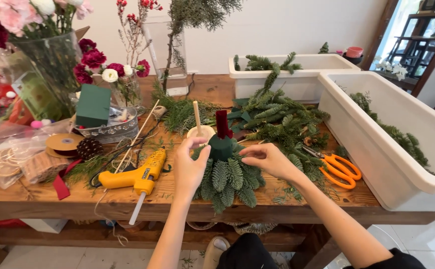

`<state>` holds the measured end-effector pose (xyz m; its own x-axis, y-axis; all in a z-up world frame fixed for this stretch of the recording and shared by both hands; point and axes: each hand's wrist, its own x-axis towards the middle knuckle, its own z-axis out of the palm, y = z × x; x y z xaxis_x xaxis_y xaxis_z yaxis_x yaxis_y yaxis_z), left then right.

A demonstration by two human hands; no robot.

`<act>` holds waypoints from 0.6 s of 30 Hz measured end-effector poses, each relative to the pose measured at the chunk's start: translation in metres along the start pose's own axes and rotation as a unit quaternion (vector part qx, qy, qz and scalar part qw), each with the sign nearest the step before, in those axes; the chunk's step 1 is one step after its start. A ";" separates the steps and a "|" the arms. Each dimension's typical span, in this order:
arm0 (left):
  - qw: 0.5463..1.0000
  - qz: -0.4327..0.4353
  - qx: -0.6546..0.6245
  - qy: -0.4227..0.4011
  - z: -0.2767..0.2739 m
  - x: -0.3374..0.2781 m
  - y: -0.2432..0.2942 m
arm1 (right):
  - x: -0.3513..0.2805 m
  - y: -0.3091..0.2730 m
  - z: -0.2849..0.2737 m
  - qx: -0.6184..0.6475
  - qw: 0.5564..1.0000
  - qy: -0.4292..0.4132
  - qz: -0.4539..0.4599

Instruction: The person cuts small branches of pine greenery using orange shears and attaches them to a green floral foam cone. They repeatedly trim the stems and insert them into the foam to build a decorative arrangement.

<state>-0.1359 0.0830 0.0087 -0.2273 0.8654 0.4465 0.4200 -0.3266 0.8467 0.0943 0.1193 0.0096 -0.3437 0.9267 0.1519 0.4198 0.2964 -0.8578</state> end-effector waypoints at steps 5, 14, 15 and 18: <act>0.985 0.127 0.111 -0.024 0.004 -0.031 -0.010 | 0.001 0.004 0.002 0.009 1.000 0.014 0.020; 0.843 0.401 0.357 -0.027 0.035 -0.055 -0.021 | -0.002 0.008 0.014 -0.060 0.998 0.034 -0.014; 0.842 0.404 0.358 -0.009 0.038 -0.052 -0.021 | -0.003 0.011 0.016 -0.057 0.997 0.046 -0.010; 0.859 0.391 0.330 0.024 0.044 -0.049 -0.011 | -0.003 0.016 0.016 -0.064 0.996 0.055 -0.023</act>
<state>-0.0911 0.0607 -0.0353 0.3213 0.4582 0.8288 0.8639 -0.5002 -0.0584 0.0890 0.1172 -0.0120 -0.2731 0.9295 0.2480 0.5130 0.3588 -0.7798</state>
